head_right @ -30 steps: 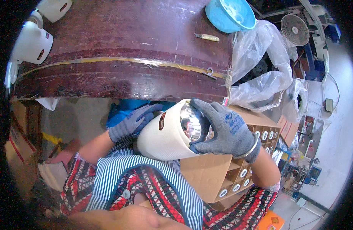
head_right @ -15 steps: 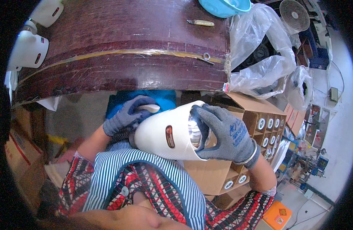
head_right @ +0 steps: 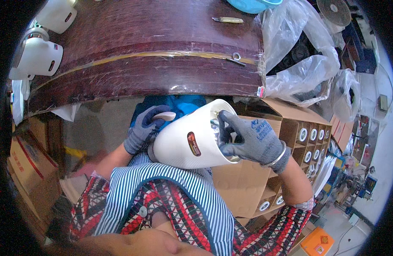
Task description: The person assembles white thermos flasks by inserting stainless steel inner liners into the outer shells, then securing black lids. The person repeats this process for multiple units, placing finished flasks on a wooden table.
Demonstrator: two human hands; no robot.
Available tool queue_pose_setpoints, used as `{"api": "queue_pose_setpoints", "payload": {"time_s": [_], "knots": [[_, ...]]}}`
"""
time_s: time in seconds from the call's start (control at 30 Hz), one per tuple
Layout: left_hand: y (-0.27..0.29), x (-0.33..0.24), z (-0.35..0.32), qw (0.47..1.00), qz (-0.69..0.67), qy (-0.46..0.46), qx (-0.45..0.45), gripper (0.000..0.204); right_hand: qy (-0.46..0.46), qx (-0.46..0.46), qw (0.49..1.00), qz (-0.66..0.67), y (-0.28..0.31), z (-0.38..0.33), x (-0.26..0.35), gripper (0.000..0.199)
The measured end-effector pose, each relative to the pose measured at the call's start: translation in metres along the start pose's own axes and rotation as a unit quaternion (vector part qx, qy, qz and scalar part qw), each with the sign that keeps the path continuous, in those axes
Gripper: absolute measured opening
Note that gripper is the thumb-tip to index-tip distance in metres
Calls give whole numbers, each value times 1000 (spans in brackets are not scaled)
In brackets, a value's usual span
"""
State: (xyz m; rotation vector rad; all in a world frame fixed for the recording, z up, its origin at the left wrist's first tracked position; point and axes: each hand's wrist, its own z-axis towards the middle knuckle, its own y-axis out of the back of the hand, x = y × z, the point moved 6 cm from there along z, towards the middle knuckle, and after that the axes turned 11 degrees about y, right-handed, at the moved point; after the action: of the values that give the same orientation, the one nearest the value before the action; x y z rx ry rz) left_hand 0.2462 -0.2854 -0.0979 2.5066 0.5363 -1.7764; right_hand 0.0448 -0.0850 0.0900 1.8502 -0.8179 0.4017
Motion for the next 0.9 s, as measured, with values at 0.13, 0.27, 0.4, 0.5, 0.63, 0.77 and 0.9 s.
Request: {"api": "queue_pose_setpoints", "payload": {"time_s": [0.13, 0.27, 0.4, 0.5, 0.63, 0.77, 0.9], "knots": [[-4, 6, 3, 1000, -13, -14, 13, 51, -45, 36, 997, -46, -6, 9, 1, 80], [-9, -8, 0, 999, -18, 27, -3, 53, 23, 13, 1000, 9, -1, -1, -2, 76], [-8, -10, -10, 999, 37, 22, -17, 51, 23, 58, 998, -30, -7, 13, 18, 83], [0, -7, -17, 995, 79, 0, -58, 49, 72, -24, 990, -122, -12, 9, 20, 76], [-10, 10, -29, 973, 164, 27, -157, 45, 133, -113, 976, -128, -11, 2, 21, 64], [-4, 48, -22, 975, 6, -56, -215, 38, 181, -126, 963, -156, 0, 2, 46, 59], [27, -2, -5, 951, 5, -168, -258, 32, 187, -207, 933, -226, 13, 7, 88, 70]]}}
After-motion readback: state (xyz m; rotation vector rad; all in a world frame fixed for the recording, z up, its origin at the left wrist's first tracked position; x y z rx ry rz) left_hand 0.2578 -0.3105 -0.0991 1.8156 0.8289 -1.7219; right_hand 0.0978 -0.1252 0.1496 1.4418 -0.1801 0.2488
